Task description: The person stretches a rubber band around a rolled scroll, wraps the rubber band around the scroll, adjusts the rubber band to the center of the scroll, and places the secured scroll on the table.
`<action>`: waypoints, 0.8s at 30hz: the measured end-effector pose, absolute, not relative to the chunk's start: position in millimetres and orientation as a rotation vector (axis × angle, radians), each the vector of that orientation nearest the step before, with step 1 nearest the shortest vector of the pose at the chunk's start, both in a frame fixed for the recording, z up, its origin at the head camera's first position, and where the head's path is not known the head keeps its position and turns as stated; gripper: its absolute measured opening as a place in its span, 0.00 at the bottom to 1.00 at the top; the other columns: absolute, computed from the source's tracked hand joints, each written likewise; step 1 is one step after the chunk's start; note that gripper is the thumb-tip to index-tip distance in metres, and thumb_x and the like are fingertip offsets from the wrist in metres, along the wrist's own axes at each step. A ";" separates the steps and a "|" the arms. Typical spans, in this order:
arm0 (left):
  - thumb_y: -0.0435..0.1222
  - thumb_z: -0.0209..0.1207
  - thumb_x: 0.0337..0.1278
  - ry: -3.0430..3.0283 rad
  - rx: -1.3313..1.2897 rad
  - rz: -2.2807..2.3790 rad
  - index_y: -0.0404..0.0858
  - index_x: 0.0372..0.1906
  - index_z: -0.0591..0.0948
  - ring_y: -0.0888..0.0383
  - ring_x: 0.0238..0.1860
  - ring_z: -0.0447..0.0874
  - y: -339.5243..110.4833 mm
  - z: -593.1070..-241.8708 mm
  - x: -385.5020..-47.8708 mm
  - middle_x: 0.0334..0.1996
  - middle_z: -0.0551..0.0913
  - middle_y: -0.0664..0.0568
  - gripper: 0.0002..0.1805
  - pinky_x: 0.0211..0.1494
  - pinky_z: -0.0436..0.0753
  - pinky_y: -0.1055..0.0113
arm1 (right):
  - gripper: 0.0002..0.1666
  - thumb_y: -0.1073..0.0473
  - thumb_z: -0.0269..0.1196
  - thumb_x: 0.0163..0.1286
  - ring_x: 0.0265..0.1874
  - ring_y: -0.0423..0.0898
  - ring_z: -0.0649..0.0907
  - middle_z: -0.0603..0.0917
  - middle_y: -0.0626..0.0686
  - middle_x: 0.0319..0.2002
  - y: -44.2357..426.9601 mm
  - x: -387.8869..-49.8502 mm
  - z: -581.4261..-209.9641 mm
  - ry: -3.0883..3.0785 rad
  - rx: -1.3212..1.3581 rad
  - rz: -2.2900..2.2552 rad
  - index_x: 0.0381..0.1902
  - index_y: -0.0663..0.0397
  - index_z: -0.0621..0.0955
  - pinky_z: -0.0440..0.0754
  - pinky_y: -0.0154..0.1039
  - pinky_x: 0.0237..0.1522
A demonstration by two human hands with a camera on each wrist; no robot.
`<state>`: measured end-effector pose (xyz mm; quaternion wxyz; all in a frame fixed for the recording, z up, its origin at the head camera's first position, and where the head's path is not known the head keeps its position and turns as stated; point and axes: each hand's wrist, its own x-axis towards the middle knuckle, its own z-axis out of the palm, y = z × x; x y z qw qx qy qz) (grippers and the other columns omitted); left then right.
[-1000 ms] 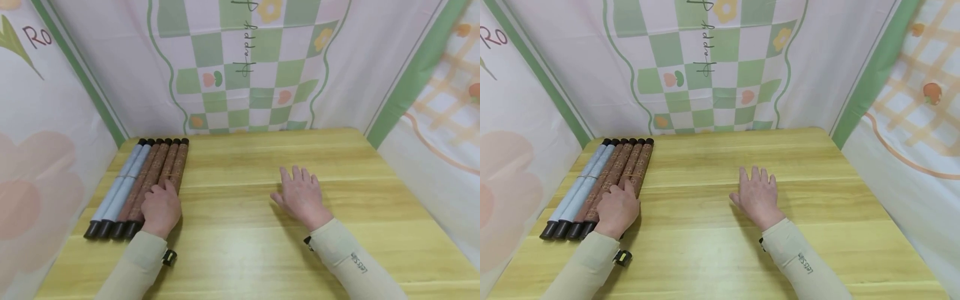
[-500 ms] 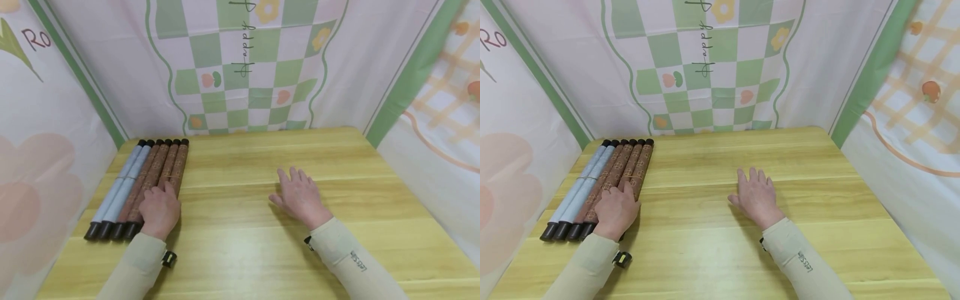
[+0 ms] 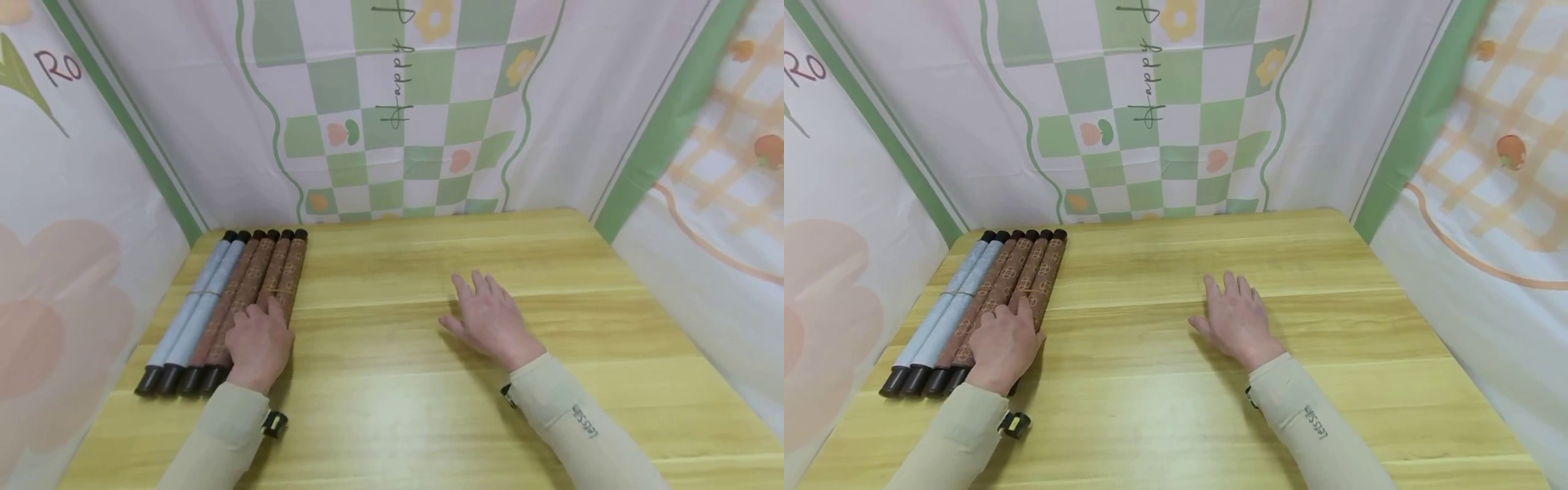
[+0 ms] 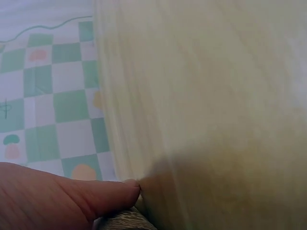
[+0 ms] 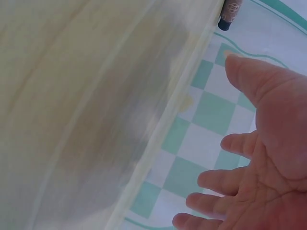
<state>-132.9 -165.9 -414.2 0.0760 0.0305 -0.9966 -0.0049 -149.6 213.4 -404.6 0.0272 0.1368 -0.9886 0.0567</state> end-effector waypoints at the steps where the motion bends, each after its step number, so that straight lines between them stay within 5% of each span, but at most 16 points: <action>1: 0.42 0.63 0.65 -2.988 0.090 -0.028 0.26 0.68 0.71 0.28 0.42 0.78 -165.5 -413.6 -133.1 0.44 0.78 0.22 0.34 0.26 0.78 0.40 | 0.53 0.34 0.63 0.73 0.72 0.76 0.65 0.63 0.77 0.74 214.2 -150.2 -404.3 -3.056 0.421 0.176 0.80 0.62 0.59 0.63 0.69 0.73; 7: 0.47 0.70 0.57 -2.956 -0.029 -0.088 0.29 0.61 0.73 0.30 0.44 0.80 -159.2 -410.3 -136.3 0.44 0.79 0.28 0.35 0.37 0.81 0.39 | 0.53 0.34 0.63 0.73 0.73 0.75 0.65 0.63 0.76 0.74 216.4 -152.4 -403.1 -3.059 0.425 0.172 0.80 0.62 0.59 0.62 0.68 0.75; 15: 0.54 0.73 0.56 -2.731 -0.353 -0.039 0.26 0.70 0.70 0.32 0.54 0.82 -144.0 -407.3 -148.8 0.58 0.80 0.26 0.48 0.58 0.81 0.43 | 0.52 0.35 0.62 0.74 0.73 0.74 0.64 0.63 0.76 0.74 219.0 -157.9 -402.2 -3.022 0.441 0.180 0.80 0.62 0.59 0.61 0.67 0.76; 24: 0.66 0.61 0.63 -2.860 -0.421 -0.145 0.34 0.82 0.58 0.31 0.78 0.58 -122.2 -396.0 -160.6 0.79 0.57 0.30 0.56 0.80 0.58 0.37 | 0.56 0.24 0.53 0.74 0.77 0.76 0.56 0.57 0.74 0.78 221.6 -164.2 -401.9 -2.966 0.399 0.241 0.82 0.57 0.58 0.55 0.72 0.75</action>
